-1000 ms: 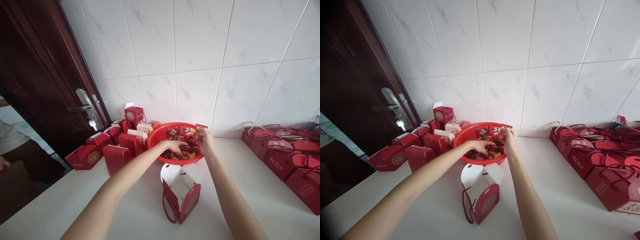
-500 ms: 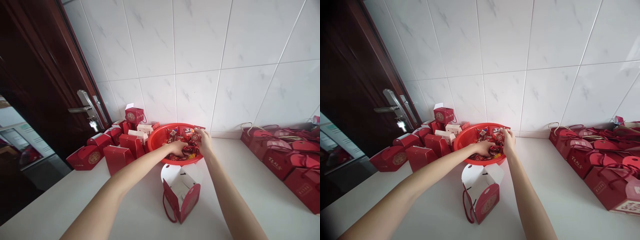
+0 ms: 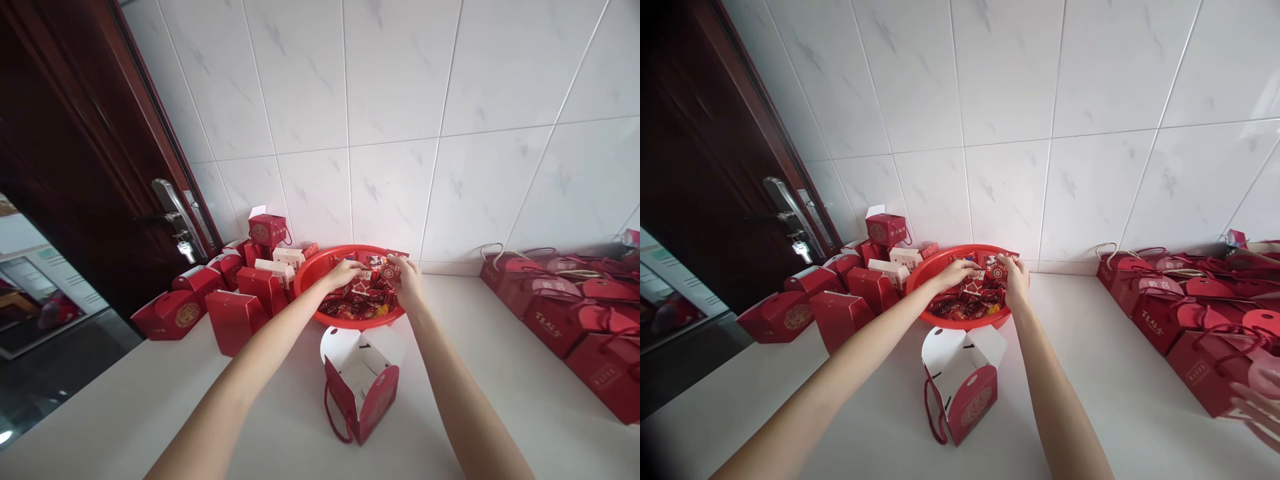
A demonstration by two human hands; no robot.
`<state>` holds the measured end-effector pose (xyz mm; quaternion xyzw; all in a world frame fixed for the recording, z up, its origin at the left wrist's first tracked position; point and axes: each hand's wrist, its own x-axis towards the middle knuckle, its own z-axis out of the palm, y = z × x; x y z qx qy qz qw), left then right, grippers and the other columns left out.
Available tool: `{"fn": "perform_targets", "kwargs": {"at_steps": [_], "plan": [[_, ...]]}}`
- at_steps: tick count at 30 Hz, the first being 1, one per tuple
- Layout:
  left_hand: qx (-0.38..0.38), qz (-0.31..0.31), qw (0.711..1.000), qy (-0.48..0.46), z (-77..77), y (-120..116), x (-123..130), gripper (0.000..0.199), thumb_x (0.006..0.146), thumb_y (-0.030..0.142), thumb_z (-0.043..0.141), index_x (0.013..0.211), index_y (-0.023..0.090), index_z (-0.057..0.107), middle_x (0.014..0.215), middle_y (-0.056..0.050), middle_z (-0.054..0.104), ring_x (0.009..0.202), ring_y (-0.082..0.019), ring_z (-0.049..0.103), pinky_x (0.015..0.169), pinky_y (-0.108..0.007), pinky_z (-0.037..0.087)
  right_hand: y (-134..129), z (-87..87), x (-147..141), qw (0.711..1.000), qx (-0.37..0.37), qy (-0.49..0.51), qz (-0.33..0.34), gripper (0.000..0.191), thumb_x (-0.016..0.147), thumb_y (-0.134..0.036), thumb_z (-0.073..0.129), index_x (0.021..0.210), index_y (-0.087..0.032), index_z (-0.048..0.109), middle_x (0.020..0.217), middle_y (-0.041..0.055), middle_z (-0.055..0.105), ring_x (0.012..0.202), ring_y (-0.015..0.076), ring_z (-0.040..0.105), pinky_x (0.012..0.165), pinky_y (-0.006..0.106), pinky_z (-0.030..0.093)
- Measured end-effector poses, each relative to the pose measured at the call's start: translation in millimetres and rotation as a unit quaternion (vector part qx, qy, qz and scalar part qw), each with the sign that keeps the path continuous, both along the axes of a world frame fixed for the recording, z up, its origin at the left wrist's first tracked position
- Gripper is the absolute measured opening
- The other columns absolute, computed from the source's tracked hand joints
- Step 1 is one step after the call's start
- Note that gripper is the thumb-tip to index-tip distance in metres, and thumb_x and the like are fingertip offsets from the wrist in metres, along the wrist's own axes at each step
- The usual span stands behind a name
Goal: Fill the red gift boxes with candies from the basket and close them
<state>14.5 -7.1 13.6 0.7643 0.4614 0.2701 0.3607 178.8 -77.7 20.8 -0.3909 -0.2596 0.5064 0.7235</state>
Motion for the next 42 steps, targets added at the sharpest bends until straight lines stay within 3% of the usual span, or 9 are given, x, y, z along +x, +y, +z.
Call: {"fn": "perform_targets", "kwargs": {"at_steps": [6,10,16,20,23,26,29,37,42], "plan": [[0.005,-0.014,0.994,-0.110,0.3,1.1,0.2,0.030,0.081,0.026,0.075,0.108,0.014,0.075,0.115,-0.010,0.076,0.105,-0.022,0.069,0.096,-0.035,0.051,-3.0,2.0,-0.8,1.000,0.001,-0.008,-0.008,0.024,0.055,-0.028,0.084,0.063,-0.021,0.062,0.061,-0.0036,0.064,0.058,0.0128,0.062,0.049,0.022,0.050],[0.075,0.066,0.995,-0.014,-1.5,3.2,0.1,0.022,0.087,0.019,0.064,0.107,0.015,0.073,0.112,-0.008,0.076,0.101,-0.019,0.070,0.092,-0.031,0.053,-2.0,0.8,-0.7,1.000,0.005,-0.005,-0.003,0.027,0.055,-0.030,0.086,0.066,-0.021,0.063,0.061,-0.0032,0.065,0.059,0.0138,0.064,0.050,0.022,0.051],[0.130,0.149,0.976,0.094,1.8,-3.4,-6.1,0.023,0.078,0.009,0.062,0.097,0.017,0.073,0.110,-0.011,0.074,0.108,-0.028,0.066,0.098,-0.040,0.050,-1.5,0.1,-1.4,1.000,0.005,0.004,0.000,0.024,0.056,-0.028,0.083,0.065,-0.021,0.061,0.059,-0.0029,0.066,0.057,0.0148,0.065,0.049,0.024,0.052],[0.100,-0.010,0.982,0.161,4.3,-13.6,-1.9,0.021,0.076,0.008,0.065,0.090,0.021,0.074,0.104,-0.003,0.076,0.101,-0.022,0.069,0.094,-0.030,0.050,-2.4,-0.5,-1.3,1.000,0.009,-0.006,0.003,0.024,0.058,-0.030,0.082,0.065,-0.022,0.060,0.058,-0.0036,0.064,0.054,0.0144,0.063,0.050,0.025,0.052],[0.033,-0.130,0.949,0.287,3.5,-19.7,3.0,0.031,0.068,0.016,0.075,0.098,0.024,0.072,0.103,-0.002,0.075,0.099,-0.025,0.070,0.085,-0.030,0.052,-1.7,-2.5,-0.8,1.000,0.011,-0.022,0.001,0.023,0.059,-0.031,0.080,0.065,-0.023,0.059,0.058,-0.0036,0.064,0.054,0.0147,0.063,0.049,0.024,0.050],[0.029,-0.094,0.923,0.373,3.7,-22.8,5.9,0.061,0.059,0.027,0.086,0.117,0.027,0.064,0.115,-0.006,0.073,0.105,-0.033,0.068,0.085,-0.036,0.052,-0.5,-4.3,-0.7,1.000,0.014,-0.023,0.000,0.023,0.060,-0.032,0.080,0.064,-0.023,0.059,0.059,-0.0035,0.065,0.055,0.0150,0.063,0.049,0.025,0.050],[0.036,-0.074,0.904,0.420,4.3,-23.0,8.7,0.070,0.061,0.034,0.086,0.124,0.026,0.058,0.122,-0.012,0.071,0.109,-0.039,0.067,0.089,-0.042,0.051,0.0,-4.8,-1.2,1.000,0.026,-0.018,-0.003,0.023,0.058,-0.030,0.081,0.063,-0.022,0.060,0.059,-0.0035,0.065,0.055,0.0141,0.063,0.050,0.024,0.050],[0.064,-0.034,0.908,0.413,1.5,-15.7,10.0,0.032,0.071,0.022,0.075,0.102,0.026,0.067,0.109,-0.009,0.075,0.106,-0.034,0.069,0.092,-0.039,0.050,-1.4,-3.3,-1.5,1.000,0.015,-0.019,0.000,0.020,0.057,-0.030,0.079,0.065,-0.022,0.063,0.059,-0.0030,0.067,0.056,0.0158,0.064,0.049,0.025,0.051],[0.073,-0.017,0.919,0.387,-0.5,-12.7,2.3,0.030,0.079,0.014,0.063,0.102,0.029,0.072,0.113,-0.007,0.075,0.107,-0.032,0.069,0.091,-0.037,0.051,0.0,-3.5,-2.0,0.999,0.023,-0.022,-0.003,0.021,0.056,-0.031,0.080,0.064,-0.022,0.062,0.059,-0.0035,0.066,0.058,0.0161,0.064,0.053,0.026,0.052]]}}
